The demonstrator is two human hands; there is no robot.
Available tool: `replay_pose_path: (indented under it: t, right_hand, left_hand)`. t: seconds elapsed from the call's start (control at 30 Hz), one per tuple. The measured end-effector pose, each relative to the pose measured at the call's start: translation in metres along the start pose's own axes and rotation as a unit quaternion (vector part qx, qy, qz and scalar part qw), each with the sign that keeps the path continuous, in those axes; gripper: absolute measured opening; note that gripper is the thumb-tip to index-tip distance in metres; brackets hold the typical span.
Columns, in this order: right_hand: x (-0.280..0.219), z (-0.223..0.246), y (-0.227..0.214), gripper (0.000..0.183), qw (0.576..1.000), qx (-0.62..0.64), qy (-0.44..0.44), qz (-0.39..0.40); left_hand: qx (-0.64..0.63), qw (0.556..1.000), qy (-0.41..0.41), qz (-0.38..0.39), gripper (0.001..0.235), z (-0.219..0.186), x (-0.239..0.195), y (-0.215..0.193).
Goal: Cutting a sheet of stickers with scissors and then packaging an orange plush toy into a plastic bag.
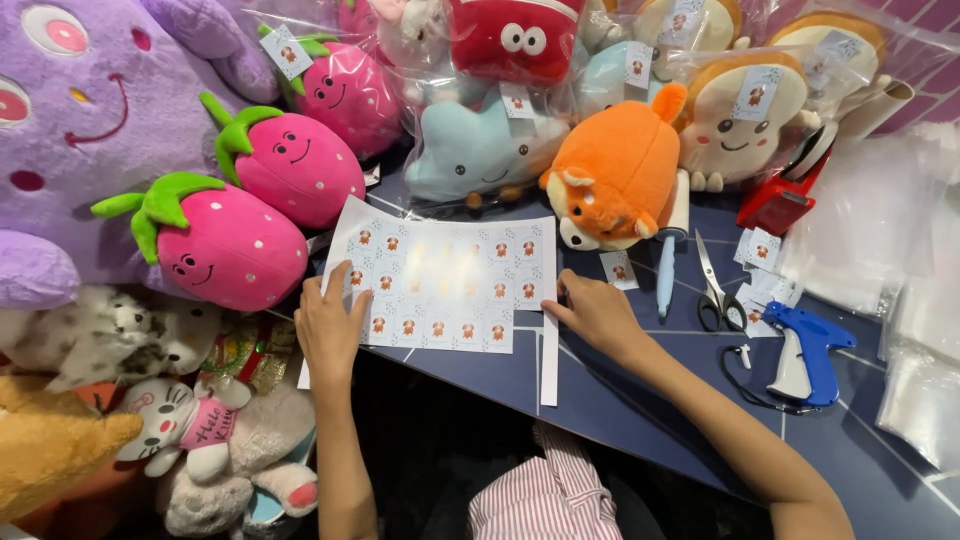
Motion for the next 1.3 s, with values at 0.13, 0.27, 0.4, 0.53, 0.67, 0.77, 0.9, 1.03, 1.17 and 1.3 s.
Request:
replay_pose_path:
  t: [0.13, 0.27, 0.4, 0.53, 0.67, 0.77, 0.9, 1.03, 1.17, 1.3]
  right_hand:
    - [-0.006, 0.006, -0.003, 0.029, 0.997, -0.069, 0.001, -0.041]
    - [-0.004, 0.001, 0.007, 0.024, 0.985, -0.123, -0.085, -0.091]
    - [-0.001, -0.013, 0.019, 0.021, 0.979, -0.139, -0.118, -0.095]
    - [-0.003, -0.007, 0.011, 0.022, 0.982, -0.131, -0.104, -0.089]
    - [0.000, -0.007, 0.014, 0.025, 0.983, -0.140, -0.087, -0.079]
    - [0.002, -0.004, 0.012, 0.030, 0.984, -0.140, -0.080, -0.075]
    - [0.008, -0.011, 0.021, 0.040, 0.982, -0.130, -0.104, -0.085]
    - [0.015, -0.004, 0.021, 0.050, 0.978, -0.131, -0.127, -0.101]
    - [0.024, 0.001, 0.021, 0.057, 0.974, -0.129, -0.145, -0.118]
    - [0.035, 0.002, 0.024, 0.062, 0.977, -0.123, -0.139, -0.100]
  left_hand:
    - [0.015, 1.000, 0.002, 0.019, 0.050, 0.004, 0.004, 0.015]
    - [0.026, 0.999, 0.022, 0.037, 0.048, -0.004, 0.000, 0.024]
    - [-0.021, 0.994, 0.065, 0.089, 0.052, -0.012, -0.002, 0.032]
    - [0.006, 0.993, 0.062, 0.101, 0.053, -0.020, -0.005, 0.028]
    - [0.042, 0.991, 0.059, 0.116, 0.057, -0.015, -0.001, 0.033]
    - [0.054, 0.990, 0.064, 0.114, 0.059, -0.011, 0.004, 0.037]
    - [0.072, 0.991, 0.061, 0.091, 0.059, -0.012, 0.009, 0.039]
    - [0.040, 0.994, 0.059, 0.080, 0.058, -0.011, 0.023, 0.044]
    - [0.032, 0.996, 0.068, 0.055, 0.049, -0.005, 0.035, 0.054]
    - [0.023, 0.996, 0.065, 0.059, 0.048, -0.007, 0.043, 0.049]
Point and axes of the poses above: each hand's wrist, its own x-axis towards the middle knuckle, its own y-axis out of the palm, z = x × y, the point moved 4 cm from there along x, towards the middle knuckle, and after that the axes turned 8 degrees about z, right-handed, at the moved point
